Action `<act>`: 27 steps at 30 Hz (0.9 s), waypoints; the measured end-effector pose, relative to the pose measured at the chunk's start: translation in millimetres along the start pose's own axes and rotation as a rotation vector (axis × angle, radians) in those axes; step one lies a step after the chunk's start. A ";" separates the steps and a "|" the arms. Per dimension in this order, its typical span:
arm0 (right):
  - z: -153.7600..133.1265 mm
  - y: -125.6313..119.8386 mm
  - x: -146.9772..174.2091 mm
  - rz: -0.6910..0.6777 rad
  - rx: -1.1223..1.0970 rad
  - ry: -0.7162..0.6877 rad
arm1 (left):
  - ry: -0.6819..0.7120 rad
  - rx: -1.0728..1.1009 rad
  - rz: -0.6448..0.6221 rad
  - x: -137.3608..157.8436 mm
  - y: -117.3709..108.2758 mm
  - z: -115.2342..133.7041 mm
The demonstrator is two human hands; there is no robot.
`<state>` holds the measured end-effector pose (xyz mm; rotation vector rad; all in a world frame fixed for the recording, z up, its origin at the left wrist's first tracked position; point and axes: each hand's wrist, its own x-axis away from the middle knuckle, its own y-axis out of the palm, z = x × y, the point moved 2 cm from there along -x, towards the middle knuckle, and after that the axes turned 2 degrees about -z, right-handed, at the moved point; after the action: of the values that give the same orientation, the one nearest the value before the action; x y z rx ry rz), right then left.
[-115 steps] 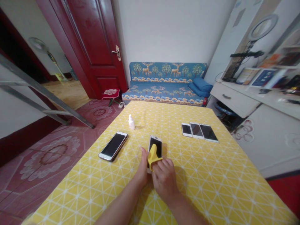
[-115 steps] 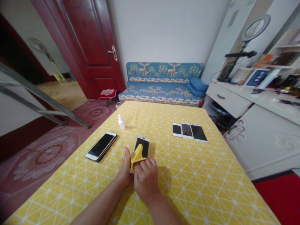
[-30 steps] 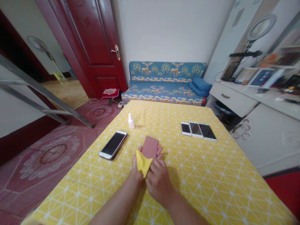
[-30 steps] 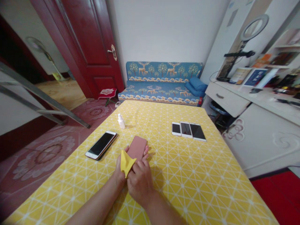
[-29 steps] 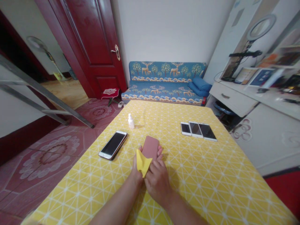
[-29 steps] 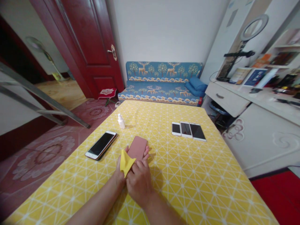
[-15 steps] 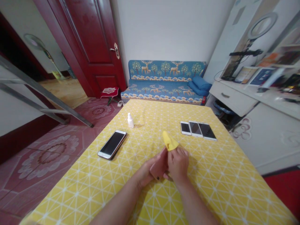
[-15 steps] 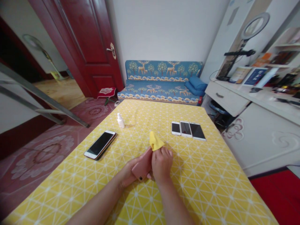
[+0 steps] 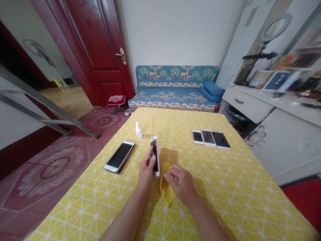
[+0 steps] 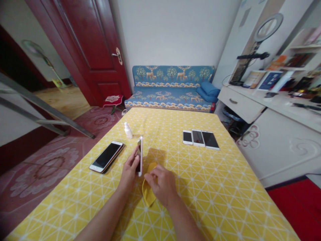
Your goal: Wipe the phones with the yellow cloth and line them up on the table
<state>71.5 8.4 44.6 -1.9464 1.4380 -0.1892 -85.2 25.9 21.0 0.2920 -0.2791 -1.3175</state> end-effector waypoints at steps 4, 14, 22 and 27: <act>35.2 2.5 -4.0 0.253 -0.309 0.288 | 0.168 -0.212 -0.241 7.9 17.2 -10.1; 46.0 1.1 -5.6 0.266 -0.446 0.291 | -0.060 0.105 -0.718 24.9 36.1 -9.2; 46.2 -17.4 -2.1 0.395 -0.898 0.611 | -0.044 -0.076 -0.815 28.8 35.8 -22.1; 95.3 -71.3 17.9 0.714 -0.665 0.658 | -0.022 -0.179 -0.751 22.7 31.2 -30.3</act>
<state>181.4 44.8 11.9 -1.7540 2.8273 -0.0074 -40.8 12.4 5.0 0.2369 -0.0604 -2.0736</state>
